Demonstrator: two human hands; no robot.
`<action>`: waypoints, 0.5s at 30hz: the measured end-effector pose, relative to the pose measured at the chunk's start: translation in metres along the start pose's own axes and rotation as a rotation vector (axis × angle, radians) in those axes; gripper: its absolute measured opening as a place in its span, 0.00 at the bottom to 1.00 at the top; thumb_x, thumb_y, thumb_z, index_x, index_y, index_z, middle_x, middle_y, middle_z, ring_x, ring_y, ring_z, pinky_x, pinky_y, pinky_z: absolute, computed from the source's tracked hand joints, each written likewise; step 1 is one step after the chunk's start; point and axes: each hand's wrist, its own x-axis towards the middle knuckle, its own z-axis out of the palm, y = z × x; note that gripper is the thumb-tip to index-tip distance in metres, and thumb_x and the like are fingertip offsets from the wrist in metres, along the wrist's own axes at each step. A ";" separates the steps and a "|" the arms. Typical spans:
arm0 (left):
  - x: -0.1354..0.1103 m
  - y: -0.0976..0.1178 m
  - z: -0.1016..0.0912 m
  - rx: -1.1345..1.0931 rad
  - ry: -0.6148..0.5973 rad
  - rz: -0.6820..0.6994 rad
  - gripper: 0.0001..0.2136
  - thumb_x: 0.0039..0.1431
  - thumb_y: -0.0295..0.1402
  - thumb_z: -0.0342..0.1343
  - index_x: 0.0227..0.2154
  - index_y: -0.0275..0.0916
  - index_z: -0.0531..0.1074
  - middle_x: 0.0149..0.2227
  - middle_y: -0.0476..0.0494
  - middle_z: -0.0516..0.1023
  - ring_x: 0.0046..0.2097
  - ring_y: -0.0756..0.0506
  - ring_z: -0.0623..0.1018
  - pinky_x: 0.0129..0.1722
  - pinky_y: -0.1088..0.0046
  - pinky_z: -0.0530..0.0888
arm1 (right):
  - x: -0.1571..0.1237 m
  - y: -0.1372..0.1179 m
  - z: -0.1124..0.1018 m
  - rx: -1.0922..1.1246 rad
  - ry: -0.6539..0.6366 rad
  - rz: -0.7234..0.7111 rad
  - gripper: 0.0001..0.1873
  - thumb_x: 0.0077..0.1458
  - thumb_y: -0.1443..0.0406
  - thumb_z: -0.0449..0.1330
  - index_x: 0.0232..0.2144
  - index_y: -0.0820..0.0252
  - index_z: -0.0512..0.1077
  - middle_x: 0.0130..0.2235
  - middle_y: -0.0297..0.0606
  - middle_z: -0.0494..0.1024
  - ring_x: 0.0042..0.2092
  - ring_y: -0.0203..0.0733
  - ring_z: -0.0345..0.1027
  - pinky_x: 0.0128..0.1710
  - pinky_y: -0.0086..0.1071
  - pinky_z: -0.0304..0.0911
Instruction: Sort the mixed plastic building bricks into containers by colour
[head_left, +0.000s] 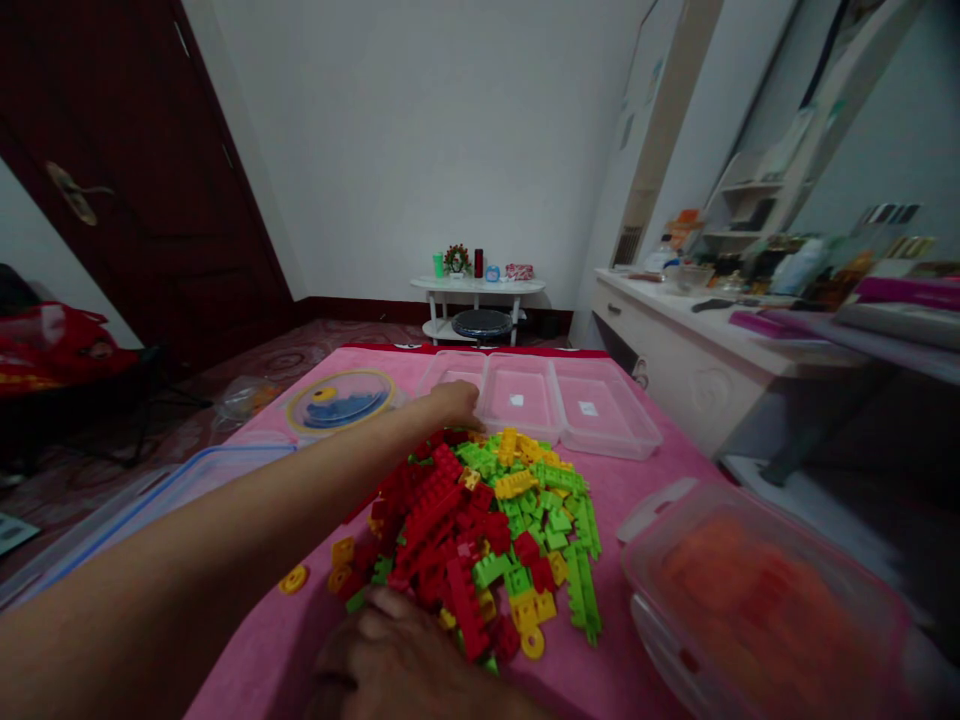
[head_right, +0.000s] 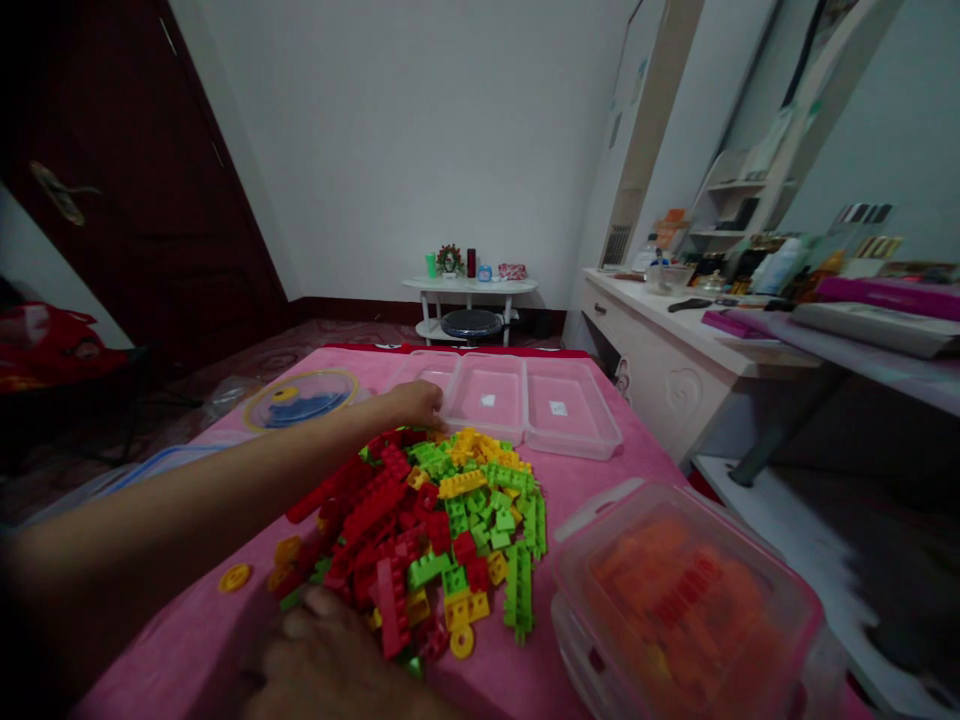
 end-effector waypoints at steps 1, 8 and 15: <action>-0.001 0.001 0.002 0.005 0.026 -0.012 0.28 0.45 0.50 0.59 0.45 0.35 0.73 0.48 0.33 0.75 0.48 0.37 0.76 0.43 0.68 0.72 | 0.000 0.000 0.000 0.003 -0.007 -0.009 0.09 0.55 0.62 0.58 0.24 0.58 0.70 0.36 0.30 0.76 0.41 0.34 0.63 0.51 0.33 0.54; -0.003 0.000 0.002 0.012 0.101 -0.018 0.20 0.50 0.46 0.57 0.40 0.35 0.75 0.44 0.33 0.77 0.46 0.37 0.76 0.40 0.66 0.73 | 0.003 0.002 -0.005 -0.039 -0.044 -0.069 0.09 0.57 0.63 0.57 0.25 0.58 0.71 0.37 0.31 0.76 0.42 0.35 0.63 0.51 0.34 0.55; -0.009 0.002 0.003 -0.023 0.130 -0.008 0.19 0.52 0.42 0.57 0.41 0.32 0.75 0.44 0.31 0.77 0.46 0.36 0.76 0.41 0.66 0.73 | 0.001 0.001 -0.006 -0.059 -0.032 -0.064 0.09 0.58 0.62 0.56 0.28 0.58 0.71 0.39 0.33 0.74 0.44 0.38 0.63 0.54 0.38 0.54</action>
